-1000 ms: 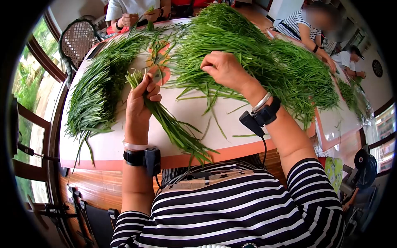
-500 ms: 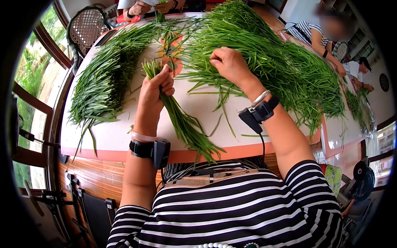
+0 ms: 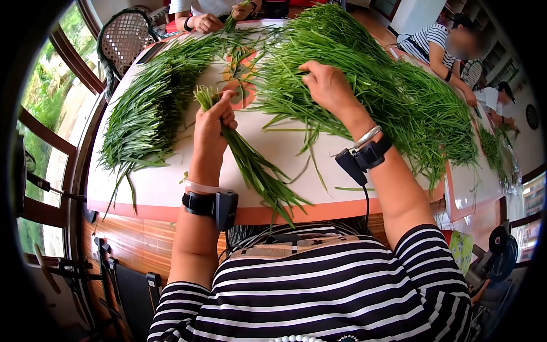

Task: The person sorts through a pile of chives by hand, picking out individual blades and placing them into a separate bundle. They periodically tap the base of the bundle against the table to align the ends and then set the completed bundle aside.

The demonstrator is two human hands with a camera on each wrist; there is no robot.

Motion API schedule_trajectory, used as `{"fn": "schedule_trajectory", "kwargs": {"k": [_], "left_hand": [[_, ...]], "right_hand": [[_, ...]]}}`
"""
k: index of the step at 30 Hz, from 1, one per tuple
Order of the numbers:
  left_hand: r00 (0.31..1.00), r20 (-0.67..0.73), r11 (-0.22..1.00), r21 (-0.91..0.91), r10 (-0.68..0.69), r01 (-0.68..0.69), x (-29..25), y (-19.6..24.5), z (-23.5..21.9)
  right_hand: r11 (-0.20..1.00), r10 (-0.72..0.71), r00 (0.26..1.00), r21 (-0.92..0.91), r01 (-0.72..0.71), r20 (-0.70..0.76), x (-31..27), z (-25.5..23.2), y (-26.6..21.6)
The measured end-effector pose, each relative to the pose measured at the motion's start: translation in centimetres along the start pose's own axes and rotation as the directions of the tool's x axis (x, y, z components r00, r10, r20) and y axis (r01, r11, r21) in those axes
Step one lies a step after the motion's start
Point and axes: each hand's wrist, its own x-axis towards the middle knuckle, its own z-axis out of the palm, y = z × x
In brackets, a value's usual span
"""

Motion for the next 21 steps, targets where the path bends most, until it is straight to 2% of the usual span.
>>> {"fn": "schedule_trajectory", "kwargs": {"k": [2,3,6,7,10,11,15,18,19,21], "left_hand": [[1.000,-0.014,1.000,-0.017,0.018,-0.018,0.1,-0.1,0.0],[0.999,-0.022,0.999,-0.025,0.029,-0.030,0.1,-0.1,0.0],[1.000,-0.027,1.000,-0.026,0.009,-0.010,-0.2,0.1,0.3],[1.000,-0.031,1.000,-0.021,0.002,-0.003,-0.2,0.2,0.4],[0.999,-0.037,1.000,-0.014,-0.020,0.020,-0.2,-0.2,0.3],[0.999,-0.034,1.000,-0.015,-0.025,0.025,0.0,-0.5,0.2],[0.999,0.010,0.999,-0.002,-0.037,0.037,-0.1,-1.0,0.4],[0.999,0.018,0.999,-0.001,-0.036,0.036,0.0,-0.8,0.3],[0.999,0.004,0.999,-0.005,-0.037,0.037,-0.1,-0.7,0.3],[0.999,0.005,0.999,-0.010,-0.050,0.050,-0.1,-0.6,0.3]], "right_hand": [[0.985,-0.157,0.969,-0.098,0.141,-0.193,0.3,0.2,0.7],[0.980,-0.166,0.972,-0.134,0.144,-0.168,0.0,-0.2,-1.1],[0.965,-0.250,0.963,-0.058,0.257,0.098,-1.3,2.4,-2.4],[0.966,-0.232,0.958,-0.077,0.248,0.167,-1.7,3.6,-2.3],[0.947,-0.113,0.972,-0.275,0.168,0.208,-2.0,5.5,-2.5],[0.940,-0.146,0.972,-0.280,0.194,0.183,-1.8,5.5,-2.4],[0.924,-0.077,0.976,-0.353,0.147,0.204,-1.2,5.4,-1.8],[0.965,-0.051,0.992,-0.250,0.078,0.115,-0.7,5.1,-1.0],[0.966,-0.157,0.987,-0.206,0.158,0.021,-0.6,4.7,-0.6],[0.981,-0.024,1.000,0.190,0.027,-0.019,0.0,4.1,-0.2]]}}
